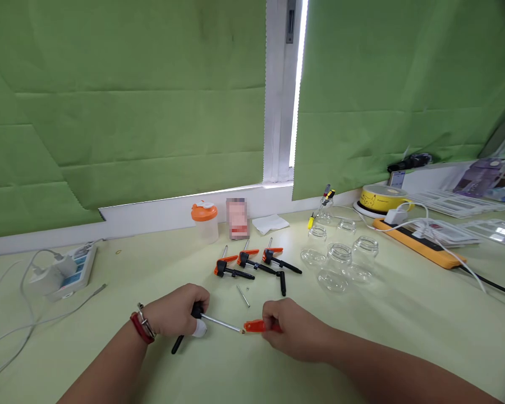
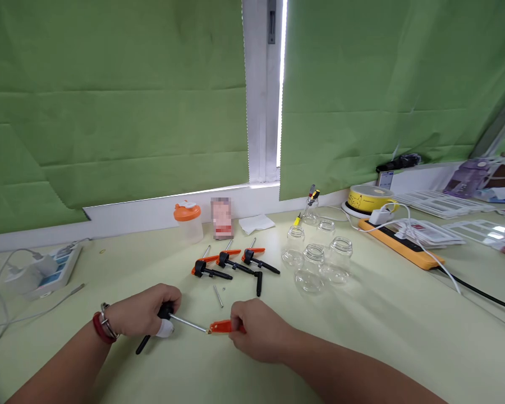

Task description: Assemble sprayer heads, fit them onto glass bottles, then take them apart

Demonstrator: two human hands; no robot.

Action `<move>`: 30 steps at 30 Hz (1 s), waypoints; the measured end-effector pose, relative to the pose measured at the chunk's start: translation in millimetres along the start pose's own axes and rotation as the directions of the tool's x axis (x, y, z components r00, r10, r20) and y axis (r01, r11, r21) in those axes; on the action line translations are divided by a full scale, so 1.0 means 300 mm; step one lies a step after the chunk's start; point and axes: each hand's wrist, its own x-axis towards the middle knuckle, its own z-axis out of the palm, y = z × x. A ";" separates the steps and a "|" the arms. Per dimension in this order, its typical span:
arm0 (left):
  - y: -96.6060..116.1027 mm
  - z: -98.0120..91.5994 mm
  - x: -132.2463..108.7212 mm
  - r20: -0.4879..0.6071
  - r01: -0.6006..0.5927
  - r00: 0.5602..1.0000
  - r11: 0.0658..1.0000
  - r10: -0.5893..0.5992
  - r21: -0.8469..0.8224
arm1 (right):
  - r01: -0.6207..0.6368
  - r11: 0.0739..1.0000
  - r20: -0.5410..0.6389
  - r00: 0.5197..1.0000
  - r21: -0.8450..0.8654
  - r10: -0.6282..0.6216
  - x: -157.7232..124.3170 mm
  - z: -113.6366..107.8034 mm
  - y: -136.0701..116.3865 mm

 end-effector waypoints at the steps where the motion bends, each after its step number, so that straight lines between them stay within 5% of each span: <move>1: 0.007 0.003 0.004 -0.019 -0.025 1.000 1.000 0.025 -0.012 | -0.004 0.999 -0.005 1.000 0.055 0.004 0.005 -0.002 0.010; 9: 0.021 0.049 0.048 -0.181 -0.019 0.983 0.984 -0.014 -0.178 | 0.037 0.874 -0.136 0.990 0.485 0.034 0.038 -0.011 0.031; 19: 0.135 0.119 0.076 -0.399 -0.056 0.910 0.916 -0.117 -0.398 | 0.125 0.457 -0.175 0.982 0.881 0.068 0.053 -0.028 0.008; 30: 0.150 0.152 0.069 -0.400 -0.079 0.909 0.894 -0.117 -0.441 | 0.151 0.449 -0.177 0.984 0.881 0.015 0.056 -0.008 0.018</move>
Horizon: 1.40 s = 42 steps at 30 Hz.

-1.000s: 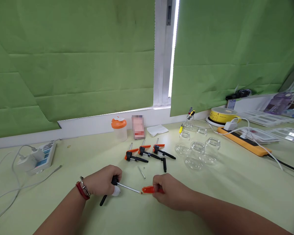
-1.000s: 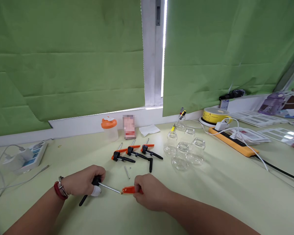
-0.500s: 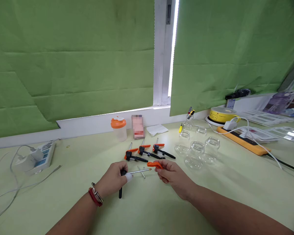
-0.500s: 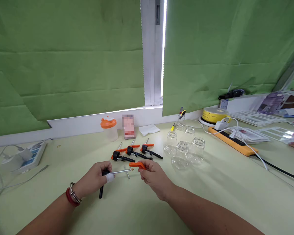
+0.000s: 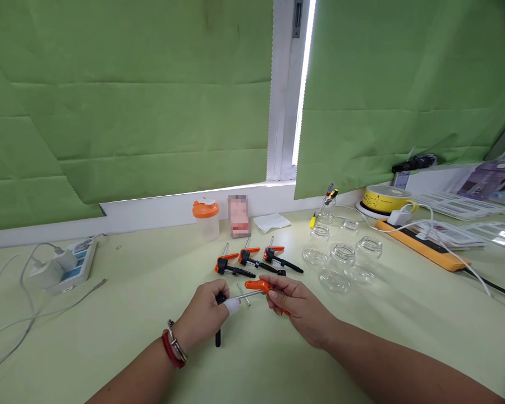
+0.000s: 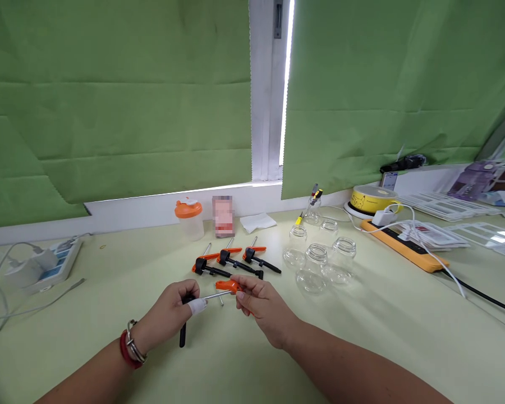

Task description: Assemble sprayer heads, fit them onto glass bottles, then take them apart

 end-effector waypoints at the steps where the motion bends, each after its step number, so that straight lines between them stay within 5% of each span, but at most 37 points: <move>1: 0.000 0.000 0.001 -0.001 -0.012 1.000 1.000 0.012 -0.009 | 0.009 1.000 0.006 1.000 -0.004 -0.009 0.002 -0.002 0.001; 10: 0.018 0.013 -0.009 0.045 -0.044 0.998 0.990 0.050 -0.133 | 0.021 0.999 0.119 0.993 -0.032 -0.017 -0.008 0.008 0.016; 17: 0.012 0.012 -0.008 0.137 -0.152 0.972 0.958 0.189 -0.243 | 0.070 0.997 0.054 0.996 0.026 -0.071 -0.007 0.006 0.004; 24: 0.024 0.002 -0.009 0.096 -0.294 0.938 0.912 0.332 -0.285 | 0.070 0.990 0.099 0.992 0.119 -0.082 -0.009 0.008 -0.005; 35: 0.042 0.029 -0.048 0.371 0.000 0.882 0.787 0.291 -0.617 | -0.051 0.983 0.215 0.977 0.174 0.012 -0.020 0.012 0.004; 42: 0.050 0.016 -0.052 0.324 -0.068 0.897 0.817 0.301 -0.572 | -0.073 0.990 0.217 0.975 0.121 0.046 -0.025 0.008 0.004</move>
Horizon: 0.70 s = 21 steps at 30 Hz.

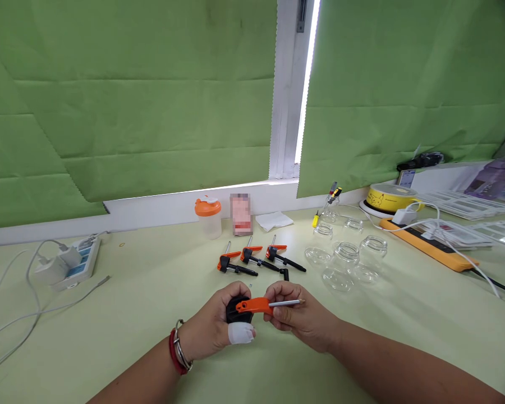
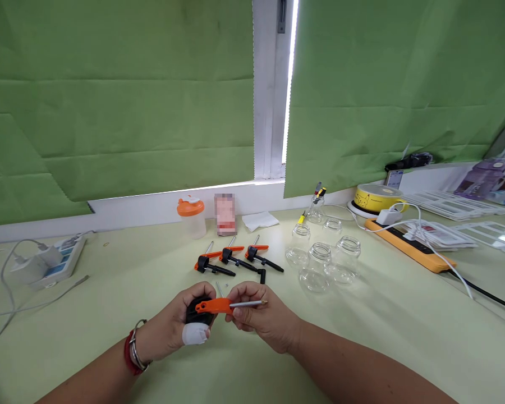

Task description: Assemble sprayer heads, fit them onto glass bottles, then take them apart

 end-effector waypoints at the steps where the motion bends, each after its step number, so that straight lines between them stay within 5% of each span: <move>1: 0.002 0.000 0.000 -0.004 -0.004 1.000 1.000 0.005 0.022 | -0.006 1.000 -0.006 1.000 -0.016 0.005 0.000 0.000 0.000; 15: -0.005 0.012 0.000 0.072 -0.057 0.996 0.998 0.057 -0.001 | -0.049 0.998 -0.003 0.999 -0.032 0.049 0.002 0.026 0.015; 21: -0.036 0.015 -0.007 -0.016 0.008 1.000 0.999 -0.008 -0.044 | -0.082 0.996 0.011 0.997 -0.016 0.083 0.000 0.028 0.020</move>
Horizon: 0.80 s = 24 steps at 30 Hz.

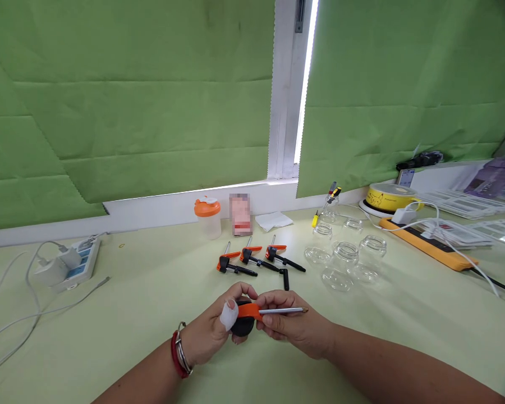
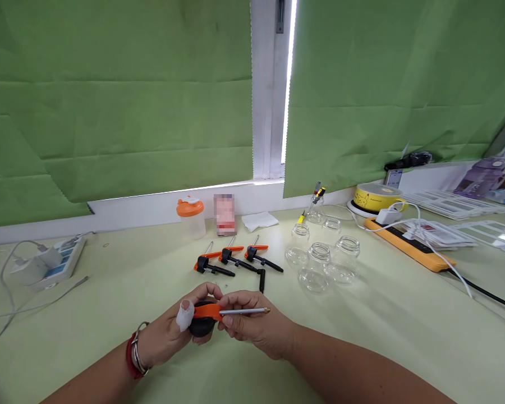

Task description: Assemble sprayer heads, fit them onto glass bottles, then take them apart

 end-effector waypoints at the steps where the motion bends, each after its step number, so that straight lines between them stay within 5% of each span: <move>1: -0.002 0.002 -0.001 -0.026 0.017 1.000 1.000 -0.017 -0.016 | -0.004 1.000 0.004 1.000 0.002 0.004 0.000 0.000 0.001; 7: 0.020 0.016 0.006 -0.097 0.037 0.994 0.989 -0.052 -0.144 | 0.045 0.998 0.035 0.998 -0.050 -0.043 0.009 -0.004 0.015; 12: 0.037 -0.005 0.019 -0.282 -0.053 0.959 0.957 -0.031 -0.285 | 0.205 0.916 0.037 0.978 -0.345 -0.205 0.018 -0.038 0.003; 14: 0.038 -0.025 0.027 -0.395 -0.103 0.918 0.948 -0.026 -0.302 | 0.278 0.767 0.059 0.952 -0.579 -0.300 0.017 -0.050 -0.010; 16: 0.036 -0.045 0.034 -0.480 -0.151 0.877 0.939 -0.017 -0.309 | 0.300 0.522 0.127 0.932 -0.798 -0.340 0.015 -0.054 -0.021; 19: 0.031 -0.065 0.043 -0.534 -0.210 0.846 0.926 0.010 -0.314 | 0.282 0.203 0.238 0.947 -0.938 -0.216 0.012 -0.041 -0.026; 24: 0.028 -0.064 0.046 -0.550 -0.231 0.835 0.918 0.017 -0.322 | 0.275 0.049 0.275 0.961 -0.960 0.004 0.008 -0.010 -0.020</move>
